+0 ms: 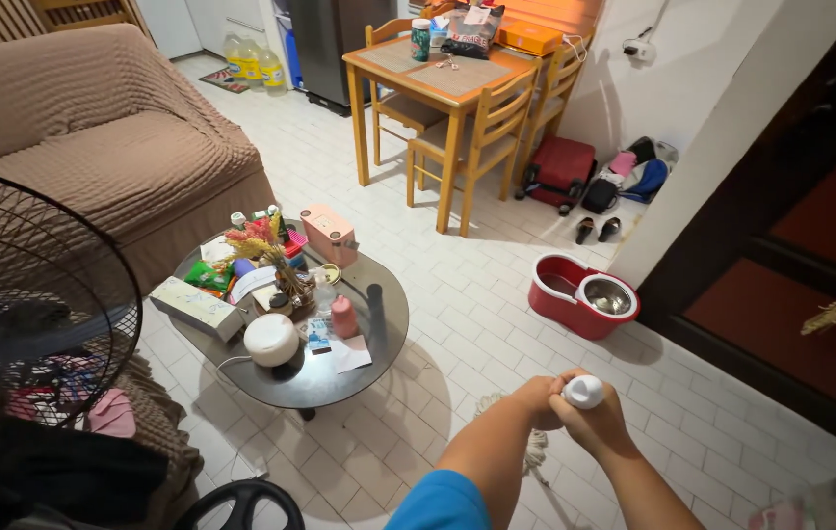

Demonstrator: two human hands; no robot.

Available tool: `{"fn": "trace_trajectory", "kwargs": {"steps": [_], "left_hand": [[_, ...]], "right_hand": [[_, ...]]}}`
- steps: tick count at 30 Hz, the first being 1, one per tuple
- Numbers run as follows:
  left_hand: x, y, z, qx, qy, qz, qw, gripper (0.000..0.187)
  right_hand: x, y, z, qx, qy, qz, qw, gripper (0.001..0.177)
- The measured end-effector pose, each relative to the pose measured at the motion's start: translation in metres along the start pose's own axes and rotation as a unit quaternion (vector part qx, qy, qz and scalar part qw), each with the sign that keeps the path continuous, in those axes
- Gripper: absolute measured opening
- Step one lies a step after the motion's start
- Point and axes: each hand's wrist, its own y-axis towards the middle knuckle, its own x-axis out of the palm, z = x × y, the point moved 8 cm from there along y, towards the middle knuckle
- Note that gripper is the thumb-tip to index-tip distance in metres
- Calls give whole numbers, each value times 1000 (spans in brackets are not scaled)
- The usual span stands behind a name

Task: The recorder uses a mop to clean the tiled floor in a dining area.

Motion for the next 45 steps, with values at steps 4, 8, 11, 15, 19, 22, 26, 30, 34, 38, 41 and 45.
{"fn": "trace_trajectory", "kwargs": {"steps": [4, 8, 11, 15, 19, 22, 26, 30, 34, 38, 41, 45], "left_hand": [[7, 3, -14, -13, 5, 6, 1000, 35], [-8, -9, -4, -28, -23, 15, 999, 33], [-22, -15, 11, -39, -58, 24, 997, 32], [-3, 1, 17, -30, -29, 34, 999, 27], [25, 13, 30, -8, -30, 44, 999, 25], [18, 8, 60, -24, -119, 54, 991, 23], [38, 22, 86, -21, -173, 38, 984, 20], [60, 33, 114, 2, -206, 29, 978, 20], [78, 44, 133, -19, -287, 3, 958, 23], [118, 58, 132, -9, -320, -37, 947, 20], [148, 65, 128, 45, -273, -70, 958, 16], [136, 59, 143, 185, -51, -101, 976, 15]], "right_hand": [[2, 4, -1, -45, 9, -4, 999, 2], [3, 4, -1, -38, -14, -4, 999, 3], [-4, 1, -10, -13, -40, 13, 999, 4], [-20, 7, 6, -17, -29, 5, 999, 5], [-46, -2, 9, 10, -59, 14, 998, 5], [-66, -15, 14, 21, -86, 13, 996, 5], [-94, -29, 30, 63, -70, 21, 995, 4], [-122, -41, 43, 62, -88, 56, 993, 3], [-145, -47, 57, 58, -96, 82, 990, 4], [-154, -53, 64, 40, -145, 96, 984, 8], [-153, -67, 68, 53, -132, 70, 987, 10], [-146, -78, 62, 28, -75, 39, 996, 12]]}}
